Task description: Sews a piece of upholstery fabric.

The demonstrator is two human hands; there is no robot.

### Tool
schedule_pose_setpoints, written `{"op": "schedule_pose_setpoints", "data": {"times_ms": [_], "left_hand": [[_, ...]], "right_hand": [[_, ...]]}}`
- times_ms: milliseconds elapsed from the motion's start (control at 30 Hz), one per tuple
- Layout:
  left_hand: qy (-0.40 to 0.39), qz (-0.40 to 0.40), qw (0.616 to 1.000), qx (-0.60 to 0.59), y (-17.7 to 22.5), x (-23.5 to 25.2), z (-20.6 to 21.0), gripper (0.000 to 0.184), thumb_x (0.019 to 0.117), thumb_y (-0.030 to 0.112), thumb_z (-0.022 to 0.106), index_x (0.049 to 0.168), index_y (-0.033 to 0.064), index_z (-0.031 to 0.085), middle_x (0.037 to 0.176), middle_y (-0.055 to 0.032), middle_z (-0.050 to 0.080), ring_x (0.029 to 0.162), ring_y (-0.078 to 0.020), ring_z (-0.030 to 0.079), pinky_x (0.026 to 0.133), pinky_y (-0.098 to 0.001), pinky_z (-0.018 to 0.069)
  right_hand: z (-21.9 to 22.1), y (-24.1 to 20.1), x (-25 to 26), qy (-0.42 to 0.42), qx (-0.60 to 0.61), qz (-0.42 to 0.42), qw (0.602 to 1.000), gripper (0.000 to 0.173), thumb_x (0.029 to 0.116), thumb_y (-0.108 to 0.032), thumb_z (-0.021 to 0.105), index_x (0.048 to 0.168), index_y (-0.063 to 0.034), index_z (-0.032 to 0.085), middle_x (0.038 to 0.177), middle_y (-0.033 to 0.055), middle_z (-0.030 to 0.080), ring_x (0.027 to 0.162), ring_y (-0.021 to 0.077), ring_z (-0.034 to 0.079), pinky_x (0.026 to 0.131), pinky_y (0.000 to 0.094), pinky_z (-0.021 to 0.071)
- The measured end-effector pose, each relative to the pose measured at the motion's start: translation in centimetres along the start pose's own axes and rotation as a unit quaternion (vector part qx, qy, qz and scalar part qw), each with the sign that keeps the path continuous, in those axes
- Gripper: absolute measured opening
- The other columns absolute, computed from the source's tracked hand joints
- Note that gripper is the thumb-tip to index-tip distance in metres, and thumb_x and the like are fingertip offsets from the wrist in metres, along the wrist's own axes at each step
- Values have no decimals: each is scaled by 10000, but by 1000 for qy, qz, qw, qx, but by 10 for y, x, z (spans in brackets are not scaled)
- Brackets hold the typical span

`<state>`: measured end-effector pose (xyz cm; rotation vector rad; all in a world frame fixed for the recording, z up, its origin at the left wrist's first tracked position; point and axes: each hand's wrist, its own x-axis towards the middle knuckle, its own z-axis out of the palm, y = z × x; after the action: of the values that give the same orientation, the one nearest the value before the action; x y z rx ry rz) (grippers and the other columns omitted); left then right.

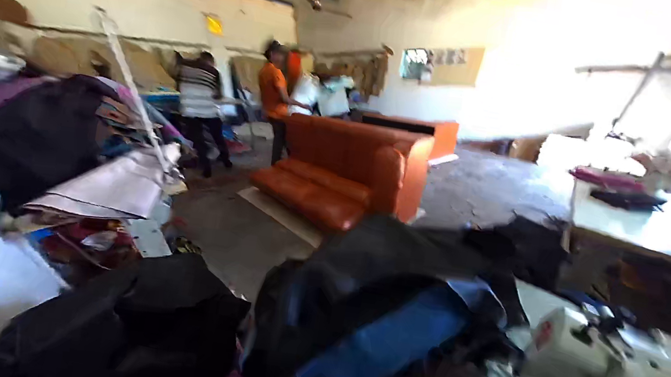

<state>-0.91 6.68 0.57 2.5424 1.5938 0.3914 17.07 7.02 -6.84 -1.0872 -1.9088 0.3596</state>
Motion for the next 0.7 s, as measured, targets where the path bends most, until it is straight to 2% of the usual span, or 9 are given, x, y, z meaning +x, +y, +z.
{"op": "schedule_pose_setpoints", "data": {"times_ms": [33, 67, 133, 267, 367, 433, 500, 633, 700], "left_hand": [[-31, -19, 998, -47, 1, 2, -8, 327, 1036, 261, 583, 1247, 36, 690, 1287, -176, 671, 1234, -334, 620, 1072, -510, 488], [-22, -7, 996, -85, -6, 4, -3, 292, 1025, 248, 616, 1207, 42, 714, 1254, -155, 687, 1192, -295, 643, 1057, -475, 505], [-8, 13, 989, -146, -21, 16, 9, 245, 1013, 222, 635, 1140, 35, 728, 1183, -139, 704, 1109, -255, 674, 1011, -445, 538], [-47, 42, 978, -197, -35, 35, 8, 252, 1032, 192, 576, 1057, -11, 725, 1106, -165, 681, 1071, -271, 654, 995, -466, 523], [-47, 50, 962, -266, -40, 37, 8, 190, 1026, 146, 579, 1032, 7, 708, 1070, -117, 669, 1000, -208, 644, 923, -419, 537], [-42, 54, 948, -309, -40, 36, 10, 175, 1017, 107, 578, 1063, 9, 716, 1097, -106, 684, 1033, -187, 650, 950, -399, 537], [-43, 52, 939, -337, -40, 35, 12, 180, 1018, 98, 571, 1082, 23, 721, 1142, -87, 703, 1078, -163, 662, 988, -383, 542], [-57, 13, 921, -385, -37, 34, 9, 176, 1025, 97, 575, 1079, 23, 725, 1149, -66, 724, 1086, -136, 668, 992, -360, 539], [-64, 6, 921, -385, -36, 35, 7, 174, 1025, 107, 582, 1076, 30, 729, 1123, -62, 730, 1049, -133, 674, 962, -364, 545]], "right_hand": [[-4, -4, -1, 31, 26, 17, 999, 233, 1009, -167, 614, 1084, 1, 756, 1024, 155, 750, 951, 249, 732, 878, 425, 604], [-8, -7, -4, 61, 47, 54, 996, 216, 991, -154, 626, 1065, -2, 760, 993, 136, 750, 907, 223, 732, 836, 410, 615], [-17, -9, -14, 85, 123, 176, 973, 201, 996, -119, 626, 1125, 8, 715, 1030, 124, 735, 893, 200, 723, 828, 423, 618], [-31, -18, -33, 95, 315, 302, 895, 357, 1042, -168, 580, 1387, -78, 564, 1258, 103, 690, 1039, 201, 725, 897, 401, 620], [-37, -39, -32, 97, 432, 371, 816, 383, 1060, -184, 549, 1430, -95, 512, 1332, 92, 656, 1135, 201, 688, 967, 389, 580], [-33, -50, -27, 106, 496, 398, 764, 372, 1050, -165, 564, 1409, -78, 512, 1336, 88, 652, 1158, 193, 675, 990, 380, 564], [-25, -59, -23, 110, 534, 407, 733, 384, 1034, -161, 585, 1400, -76, 506, 1362, 80, 635, 1192, 183, 654, 1015, 381, 549], [-7, -75, -13, 138, 546, 421, 711, 455, 1007, -182, 617, 1429, -83, 480, 1421, 80, 576, 1220, 181, 615, 1018, 391, 531], [-4, -80, -8, 160, 560, 434, 687, 457, 1007, -143, 601, 1436, -72, 463, 1443, 97, 554, 1239, 198, 604, 1027, 395, 524]]}}
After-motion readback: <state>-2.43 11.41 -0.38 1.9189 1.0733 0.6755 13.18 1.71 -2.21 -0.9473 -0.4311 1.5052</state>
